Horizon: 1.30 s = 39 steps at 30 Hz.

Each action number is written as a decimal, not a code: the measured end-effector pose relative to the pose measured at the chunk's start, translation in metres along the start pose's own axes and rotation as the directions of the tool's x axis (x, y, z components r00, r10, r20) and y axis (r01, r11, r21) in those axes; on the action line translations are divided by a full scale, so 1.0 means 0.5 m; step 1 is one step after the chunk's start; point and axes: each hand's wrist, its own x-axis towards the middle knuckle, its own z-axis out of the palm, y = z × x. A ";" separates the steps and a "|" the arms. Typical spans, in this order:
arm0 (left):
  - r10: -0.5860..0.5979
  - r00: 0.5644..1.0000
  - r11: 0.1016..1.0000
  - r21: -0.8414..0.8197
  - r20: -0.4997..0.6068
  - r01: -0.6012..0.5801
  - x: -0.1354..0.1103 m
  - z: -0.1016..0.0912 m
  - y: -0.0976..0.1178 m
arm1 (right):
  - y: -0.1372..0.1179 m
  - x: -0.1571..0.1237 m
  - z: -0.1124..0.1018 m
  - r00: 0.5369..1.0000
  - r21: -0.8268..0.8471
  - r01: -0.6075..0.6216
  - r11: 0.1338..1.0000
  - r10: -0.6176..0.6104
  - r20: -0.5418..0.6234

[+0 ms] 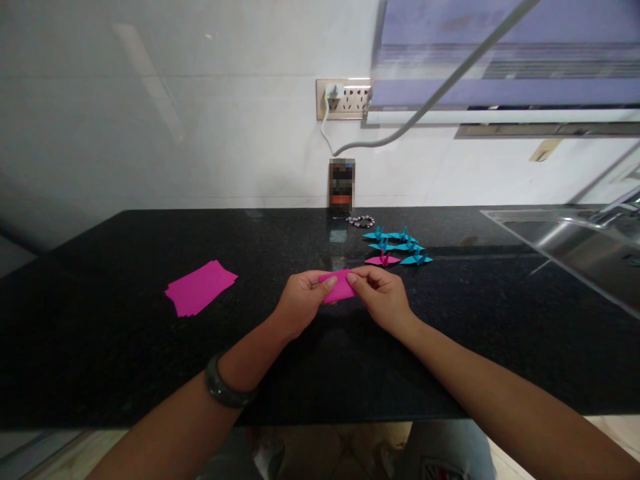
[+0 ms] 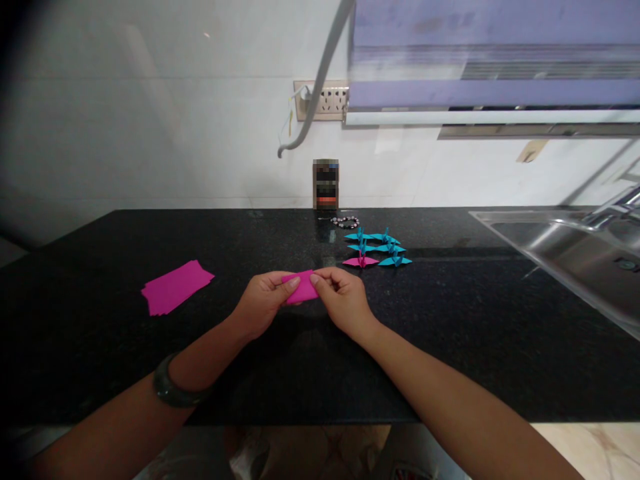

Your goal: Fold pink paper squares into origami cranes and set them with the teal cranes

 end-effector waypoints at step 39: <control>0.157 0.980 0.983 0.112 -0.120 -0.144 0.000 -0.001 -0.013 | -0.015 -0.003 0.001 0.992 -0.021 -0.078 0.997 0.080 0.094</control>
